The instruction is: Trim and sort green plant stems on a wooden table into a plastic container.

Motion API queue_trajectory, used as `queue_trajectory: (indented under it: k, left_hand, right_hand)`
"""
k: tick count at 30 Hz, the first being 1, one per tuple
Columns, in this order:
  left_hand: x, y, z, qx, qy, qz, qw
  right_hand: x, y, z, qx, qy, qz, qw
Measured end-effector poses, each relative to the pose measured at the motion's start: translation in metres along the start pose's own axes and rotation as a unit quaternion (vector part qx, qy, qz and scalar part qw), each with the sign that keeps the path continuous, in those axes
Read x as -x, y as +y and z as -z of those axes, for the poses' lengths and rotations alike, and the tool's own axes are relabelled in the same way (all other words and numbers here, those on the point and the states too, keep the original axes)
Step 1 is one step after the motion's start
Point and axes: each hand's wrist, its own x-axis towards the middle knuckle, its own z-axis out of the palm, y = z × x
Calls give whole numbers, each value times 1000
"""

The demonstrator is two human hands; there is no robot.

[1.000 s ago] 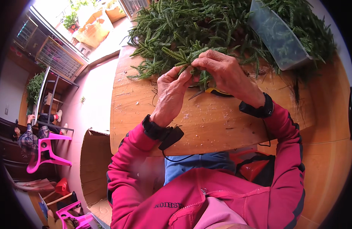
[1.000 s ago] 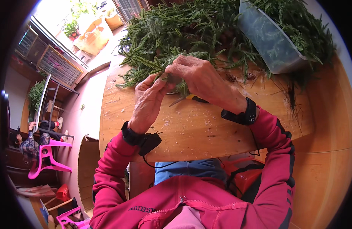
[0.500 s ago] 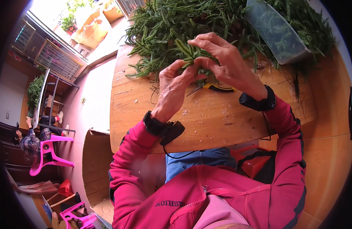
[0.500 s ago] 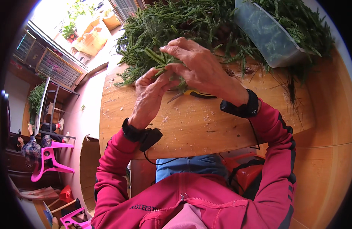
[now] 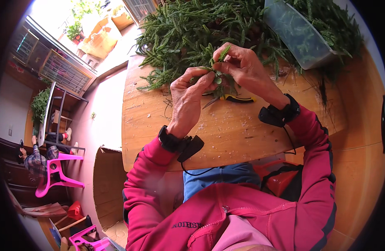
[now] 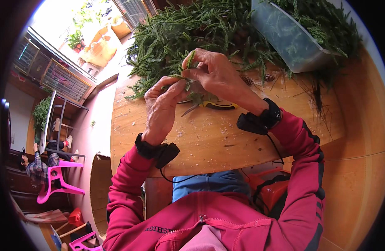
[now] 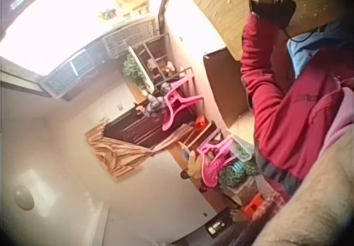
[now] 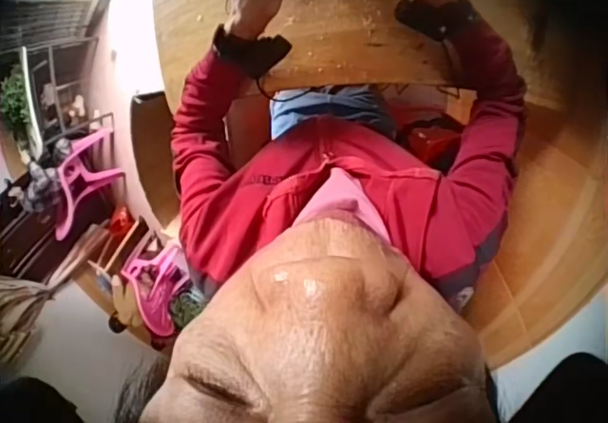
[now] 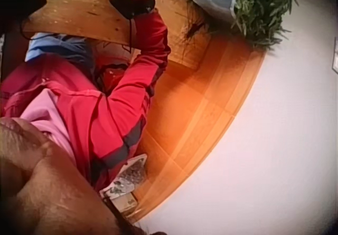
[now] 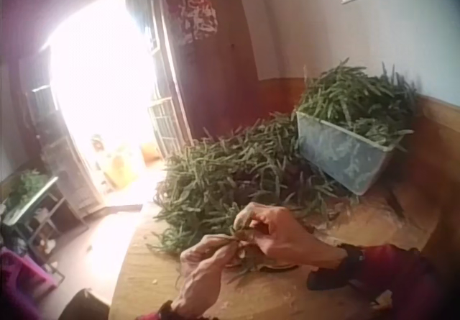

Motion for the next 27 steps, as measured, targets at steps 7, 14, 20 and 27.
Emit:
queue_trajectory:
  k: [7,14,20,27]
  left_hand:
    - [2,0,1,39,16,18,999]
    - [0,8,-3,69,10,49,996]
    - [2,0,5,149,-29,97,984]
    - [-1,-2,4,144,-12,67,987]
  right_hand:
    - [1,-8,-2,48,-20,7,999]
    - [1,-9,3,55,-24,6,998]
    - [4,-16,2,102,-41,0,994]
    - [3,-12,4,144,-61,103,982]
